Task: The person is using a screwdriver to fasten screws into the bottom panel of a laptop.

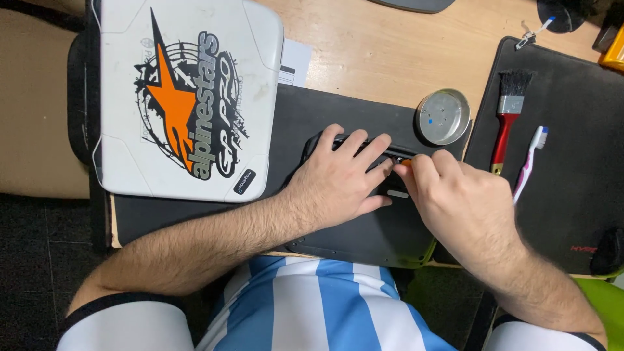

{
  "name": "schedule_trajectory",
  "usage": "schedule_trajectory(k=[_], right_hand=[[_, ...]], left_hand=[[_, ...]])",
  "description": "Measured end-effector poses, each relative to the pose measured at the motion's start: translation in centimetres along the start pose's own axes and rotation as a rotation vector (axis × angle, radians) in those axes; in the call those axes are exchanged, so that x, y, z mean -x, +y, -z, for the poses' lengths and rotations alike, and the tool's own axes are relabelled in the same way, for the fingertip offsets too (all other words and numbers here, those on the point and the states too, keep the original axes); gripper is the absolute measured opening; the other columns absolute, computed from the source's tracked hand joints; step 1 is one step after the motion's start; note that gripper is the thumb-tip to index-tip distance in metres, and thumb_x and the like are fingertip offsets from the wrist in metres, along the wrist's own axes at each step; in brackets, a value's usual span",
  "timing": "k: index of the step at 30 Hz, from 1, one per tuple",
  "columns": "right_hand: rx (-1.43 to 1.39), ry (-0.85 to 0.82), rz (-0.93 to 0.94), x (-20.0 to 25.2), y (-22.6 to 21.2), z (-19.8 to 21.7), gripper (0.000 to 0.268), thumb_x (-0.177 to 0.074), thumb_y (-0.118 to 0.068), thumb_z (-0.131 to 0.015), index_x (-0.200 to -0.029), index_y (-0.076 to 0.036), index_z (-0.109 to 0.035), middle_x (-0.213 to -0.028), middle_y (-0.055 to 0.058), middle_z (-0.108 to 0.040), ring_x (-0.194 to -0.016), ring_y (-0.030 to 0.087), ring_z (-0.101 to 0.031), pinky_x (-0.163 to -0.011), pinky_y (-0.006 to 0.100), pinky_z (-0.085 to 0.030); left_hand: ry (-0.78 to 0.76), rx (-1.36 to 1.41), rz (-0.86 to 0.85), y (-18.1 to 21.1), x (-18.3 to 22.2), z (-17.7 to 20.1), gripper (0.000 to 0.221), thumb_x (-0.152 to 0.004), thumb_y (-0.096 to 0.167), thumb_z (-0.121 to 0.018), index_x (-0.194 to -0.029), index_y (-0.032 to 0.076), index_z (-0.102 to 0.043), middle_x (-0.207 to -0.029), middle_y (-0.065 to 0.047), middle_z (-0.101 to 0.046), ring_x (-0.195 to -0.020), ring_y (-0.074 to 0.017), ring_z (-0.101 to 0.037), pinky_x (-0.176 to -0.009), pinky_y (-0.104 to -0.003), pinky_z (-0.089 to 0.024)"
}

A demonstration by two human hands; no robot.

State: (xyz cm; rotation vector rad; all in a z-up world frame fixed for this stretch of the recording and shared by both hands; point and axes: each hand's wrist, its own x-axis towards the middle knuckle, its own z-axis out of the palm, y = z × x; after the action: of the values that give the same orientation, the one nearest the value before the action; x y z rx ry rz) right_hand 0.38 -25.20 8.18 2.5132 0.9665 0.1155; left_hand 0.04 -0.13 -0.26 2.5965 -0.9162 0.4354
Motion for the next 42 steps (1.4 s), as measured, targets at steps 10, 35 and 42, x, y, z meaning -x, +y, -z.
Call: schedule_trajectory(k=[10,35,42], right_hand=[[-0.009,-0.043,-0.017,0.1,0.3,-0.2,0.041,-0.138,-0.046,-0.081,-0.106,-0.026,-0.067,-0.093,-0.005,-0.056,-0.065,0.014,-0.061,-0.051,0.033,-0.043],[-1.528,0.893,-0.750,1.2,1.3,-12.8,0.025,-0.134,-0.022,-0.071,-0.131,-0.003,-0.055,-0.121,0.024,-0.066,-0.089,0.029,-0.069,-0.084,0.038,-0.068],[-1.193,0.812,-0.703,0.9,0.5,-12.4,0.015,-0.132,-0.011,-0.071,-0.131,0.001,-0.063,-0.125,0.024,-0.067,-0.118,0.034,-0.069,-0.107,0.046,-0.063]], left_hand=[[0.018,-0.005,0.006,0.0,0.1,0.0,0.065,-0.097,0.084,-0.093,-0.124,0.025,-0.088,-0.153,-0.005,-0.073,-0.116,-0.0285,-0.067,-0.103,-0.054,-0.053],[-0.119,-0.048,-0.039,-0.2,-0.3,0.5,0.077,-0.101,0.092,-0.084,-0.140,0.025,-0.082,-0.162,-0.004,-0.071,-0.129,-0.0276,-0.072,-0.109,-0.053,-0.053],[-0.130,-0.019,-0.042,-0.3,-0.4,0.4,0.075,-0.099,0.088,-0.090,-0.137,0.023,-0.081,-0.164,-0.007,-0.071,-0.134,-0.0296,-0.070,-0.110,-0.055,-0.051]])
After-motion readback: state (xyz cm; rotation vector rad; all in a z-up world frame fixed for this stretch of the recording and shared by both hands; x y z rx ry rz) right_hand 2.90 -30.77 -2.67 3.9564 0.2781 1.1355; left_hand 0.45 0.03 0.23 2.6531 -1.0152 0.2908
